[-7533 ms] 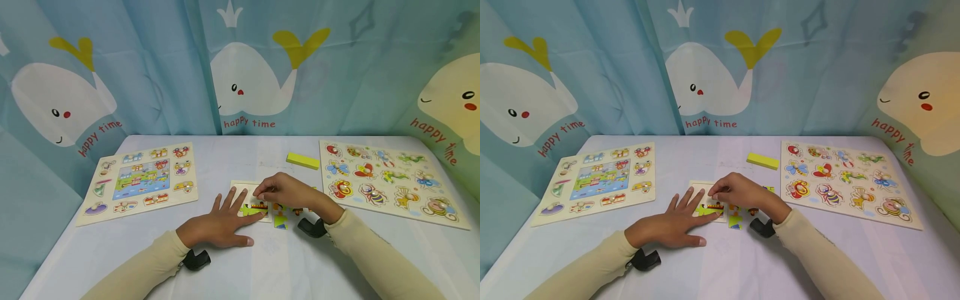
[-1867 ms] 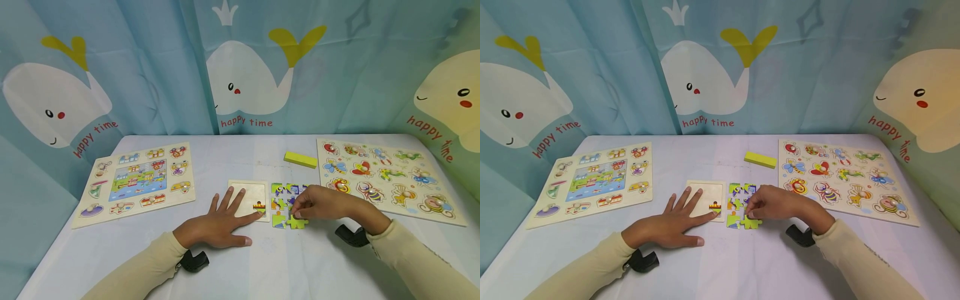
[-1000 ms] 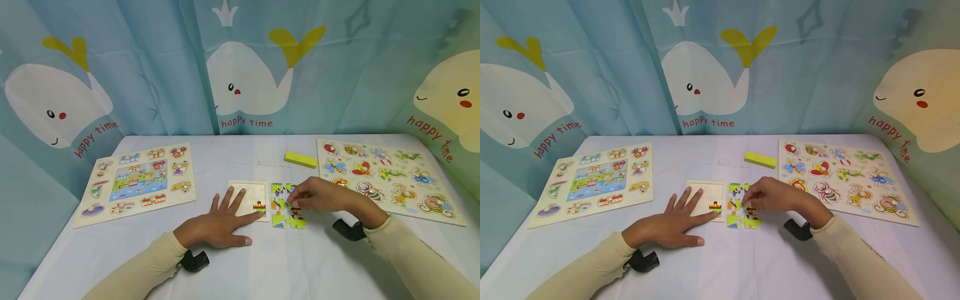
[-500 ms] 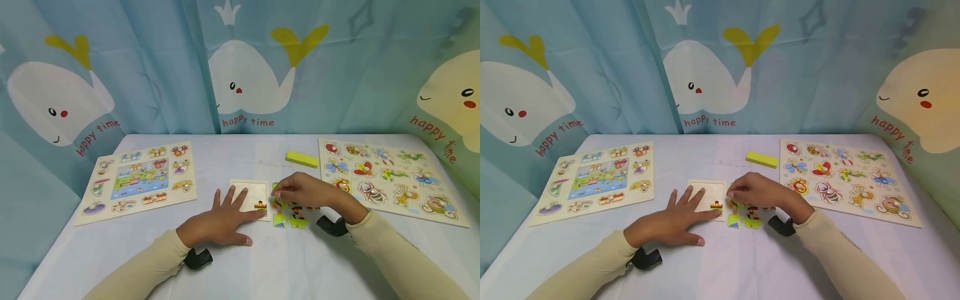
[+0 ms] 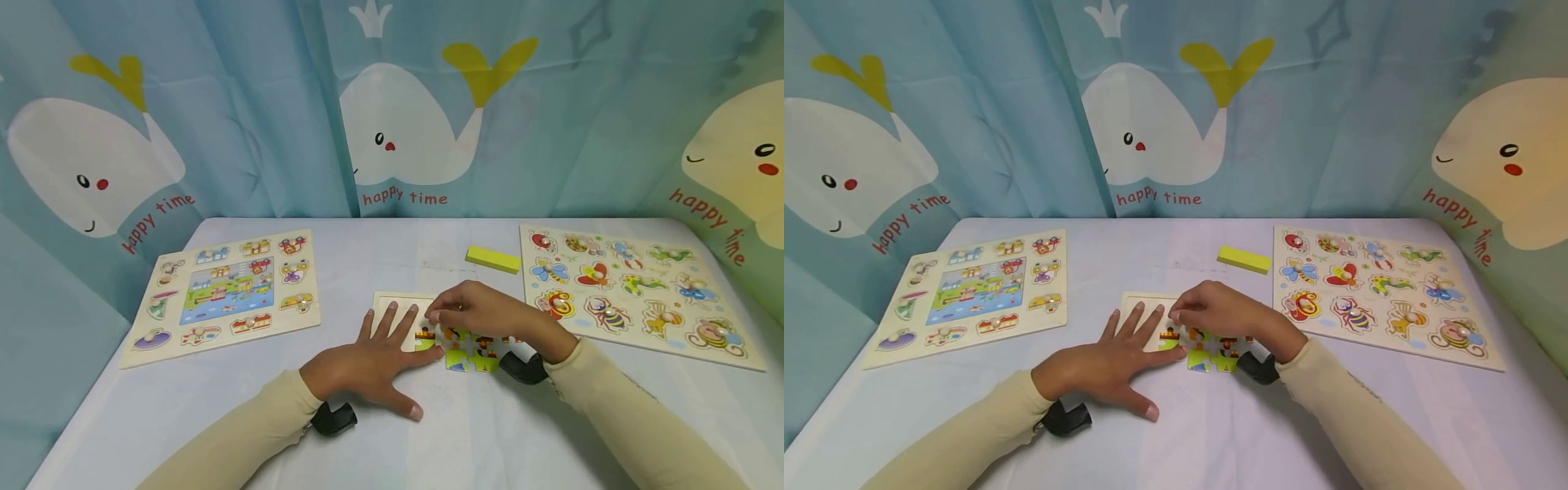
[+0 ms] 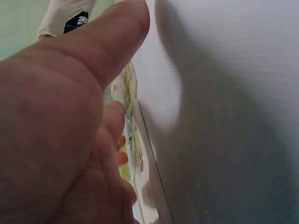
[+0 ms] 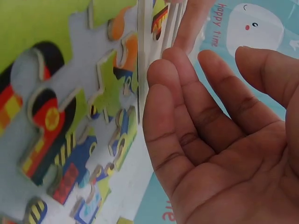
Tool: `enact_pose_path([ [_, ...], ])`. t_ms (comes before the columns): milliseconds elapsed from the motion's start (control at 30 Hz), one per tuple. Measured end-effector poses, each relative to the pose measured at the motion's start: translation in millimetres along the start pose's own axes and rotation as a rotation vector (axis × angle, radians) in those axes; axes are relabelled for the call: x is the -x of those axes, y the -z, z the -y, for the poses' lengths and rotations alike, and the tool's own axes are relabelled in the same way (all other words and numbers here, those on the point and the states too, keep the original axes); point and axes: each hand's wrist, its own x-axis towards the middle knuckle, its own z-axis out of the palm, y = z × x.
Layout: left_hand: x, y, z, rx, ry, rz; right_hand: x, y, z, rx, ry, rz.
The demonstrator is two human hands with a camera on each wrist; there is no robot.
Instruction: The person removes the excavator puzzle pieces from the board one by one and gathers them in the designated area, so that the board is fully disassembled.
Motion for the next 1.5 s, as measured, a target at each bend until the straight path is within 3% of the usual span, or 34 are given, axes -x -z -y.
enact_pose_path([
  [200,-0.3,-0.2,-2.1,0.013,-0.002,0.048,-3.4,-4.2,1.5,-0.019,-0.002,0.008],
  [767,-1.4,-1.9,-3.4,-0.01,-0.011,0.032,-2.5,-8.1,5.2,0.001,-0.016,-0.015],
  [1033,-1.7,-1.2,-2.9,0.002,-0.019,0.044,-0.8,-10.3,3.8,-0.086,-0.006,0.0],
  [1267,-0.8,-0.8,-1.6,-0.003,-0.011,0.049,-3.2,-16.4,-2.1,-0.109,0.074,-0.007],
  [1500,-0.4,-1.5,-0.4,0.026,-0.016,0.055,-5.9,-17.6,-2.3,-0.134,0.064,-0.017],
])
